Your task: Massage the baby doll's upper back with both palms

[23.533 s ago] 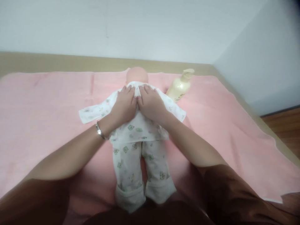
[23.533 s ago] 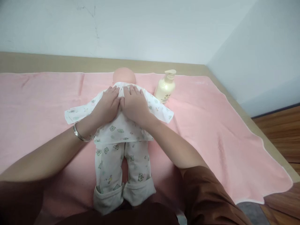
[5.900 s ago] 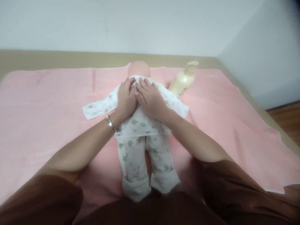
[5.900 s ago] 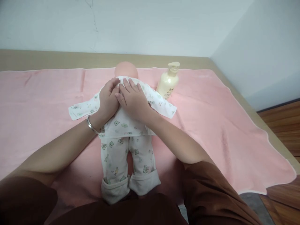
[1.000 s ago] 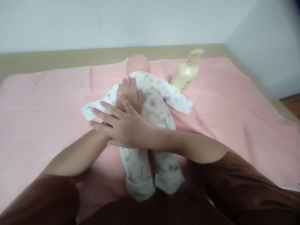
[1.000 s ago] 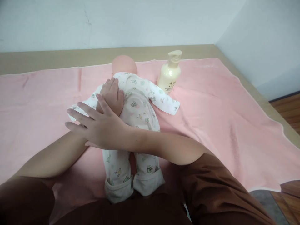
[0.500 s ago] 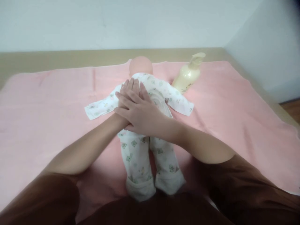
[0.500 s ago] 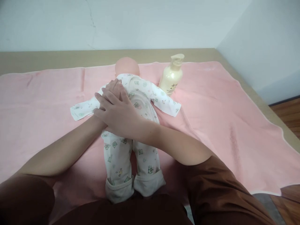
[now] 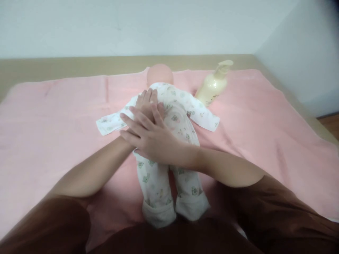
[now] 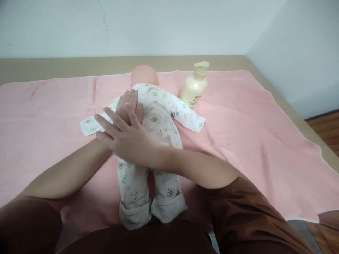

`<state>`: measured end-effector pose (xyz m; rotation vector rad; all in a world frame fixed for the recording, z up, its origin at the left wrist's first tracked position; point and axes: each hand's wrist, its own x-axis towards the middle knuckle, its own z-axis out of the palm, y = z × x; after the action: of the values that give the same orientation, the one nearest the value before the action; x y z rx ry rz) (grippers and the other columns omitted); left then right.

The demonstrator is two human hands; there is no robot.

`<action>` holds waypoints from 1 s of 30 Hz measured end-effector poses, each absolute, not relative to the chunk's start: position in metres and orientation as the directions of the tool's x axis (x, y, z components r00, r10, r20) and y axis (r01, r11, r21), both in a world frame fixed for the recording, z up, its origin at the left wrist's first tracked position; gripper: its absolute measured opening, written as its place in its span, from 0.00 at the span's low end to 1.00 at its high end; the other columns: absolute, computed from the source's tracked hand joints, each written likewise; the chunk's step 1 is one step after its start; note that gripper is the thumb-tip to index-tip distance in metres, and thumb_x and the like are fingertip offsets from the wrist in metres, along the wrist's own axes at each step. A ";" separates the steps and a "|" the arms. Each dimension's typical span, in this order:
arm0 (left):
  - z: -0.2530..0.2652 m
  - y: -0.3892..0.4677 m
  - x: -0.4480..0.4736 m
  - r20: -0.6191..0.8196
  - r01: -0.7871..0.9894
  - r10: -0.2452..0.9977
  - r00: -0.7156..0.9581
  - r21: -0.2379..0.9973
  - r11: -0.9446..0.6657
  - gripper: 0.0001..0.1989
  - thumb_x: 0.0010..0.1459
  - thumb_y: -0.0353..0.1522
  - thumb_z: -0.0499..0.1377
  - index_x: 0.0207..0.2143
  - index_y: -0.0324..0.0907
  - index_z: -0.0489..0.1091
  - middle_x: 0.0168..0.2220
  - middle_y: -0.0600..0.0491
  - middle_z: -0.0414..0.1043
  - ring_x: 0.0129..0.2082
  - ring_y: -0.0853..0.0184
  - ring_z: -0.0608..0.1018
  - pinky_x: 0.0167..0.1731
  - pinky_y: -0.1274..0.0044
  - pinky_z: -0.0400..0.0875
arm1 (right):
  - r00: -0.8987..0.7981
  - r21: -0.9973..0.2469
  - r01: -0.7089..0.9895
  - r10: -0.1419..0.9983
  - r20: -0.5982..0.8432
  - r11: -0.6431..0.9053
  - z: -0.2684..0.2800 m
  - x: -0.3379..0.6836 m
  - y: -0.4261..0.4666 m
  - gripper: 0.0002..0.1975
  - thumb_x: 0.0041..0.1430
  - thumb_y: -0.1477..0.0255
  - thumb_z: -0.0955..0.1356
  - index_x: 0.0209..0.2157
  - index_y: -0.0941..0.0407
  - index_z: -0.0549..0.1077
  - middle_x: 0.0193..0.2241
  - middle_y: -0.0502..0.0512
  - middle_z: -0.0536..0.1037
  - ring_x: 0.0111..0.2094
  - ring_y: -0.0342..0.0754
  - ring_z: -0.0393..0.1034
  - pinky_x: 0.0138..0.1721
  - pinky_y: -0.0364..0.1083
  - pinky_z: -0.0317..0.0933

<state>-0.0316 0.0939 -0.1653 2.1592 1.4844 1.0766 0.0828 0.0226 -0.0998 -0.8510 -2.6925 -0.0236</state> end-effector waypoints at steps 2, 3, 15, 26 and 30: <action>-0.159 0.103 -0.028 0.388 0.739 0.910 0.143 0.570 -0.359 0.30 0.67 0.49 0.45 0.67 0.49 0.58 0.73 0.50 0.55 0.76 0.55 0.54 0.78 0.54 0.44 | -0.788 -0.066 0.524 0.513 0.340 0.849 -0.106 0.077 0.013 0.22 0.69 0.73 0.61 0.63 0.50 0.68 0.72 0.55 0.56 0.75 0.60 0.46 0.75 0.73 0.39; -0.156 0.106 -0.025 0.371 0.772 0.919 0.134 0.541 -0.332 0.32 0.67 0.49 0.45 0.66 0.44 0.60 0.72 0.46 0.57 0.75 0.52 0.57 0.77 0.53 0.46 | -0.796 -0.053 0.507 0.490 0.355 0.861 -0.108 0.076 0.008 0.23 0.70 0.73 0.61 0.63 0.51 0.67 0.72 0.56 0.57 0.75 0.59 0.47 0.76 0.72 0.41; -0.150 0.107 -0.021 0.381 0.821 0.909 0.168 0.456 -0.342 0.29 0.69 0.41 0.44 0.65 0.35 0.62 0.70 0.38 0.60 0.72 0.50 0.61 0.74 0.56 0.52 | -0.855 0.124 0.354 0.267 0.446 0.927 -0.125 0.067 -0.017 0.23 0.73 0.77 0.55 0.64 0.61 0.68 0.68 0.55 0.66 0.70 0.50 0.60 0.75 0.53 0.55; -0.149 0.107 -0.022 0.368 0.818 0.914 0.173 0.464 -0.341 0.30 0.68 0.41 0.44 0.66 0.35 0.61 0.70 0.38 0.59 0.73 0.50 0.60 0.74 0.54 0.51 | -0.788 0.196 0.525 0.386 0.480 0.828 -0.125 0.067 -0.023 0.24 0.71 0.78 0.57 0.64 0.69 0.67 0.66 0.65 0.68 0.68 0.57 0.64 0.73 0.55 0.60; -0.143 0.103 -0.021 0.341 0.827 0.923 0.178 0.456 -0.328 0.30 0.69 0.42 0.43 0.66 0.35 0.60 0.70 0.38 0.59 0.73 0.51 0.60 0.75 0.56 0.50 | -0.828 0.212 0.433 0.294 0.477 0.876 -0.120 0.072 -0.029 0.21 0.72 0.77 0.58 0.59 0.65 0.73 0.64 0.62 0.71 0.66 0.57 0.67 0.71 0.55 0.62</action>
<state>-0.0213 0.1033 -0.1430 2.2769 1.7121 0.8553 0.0722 -0.0288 -0.1199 -0.5331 -2.6067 -0.4361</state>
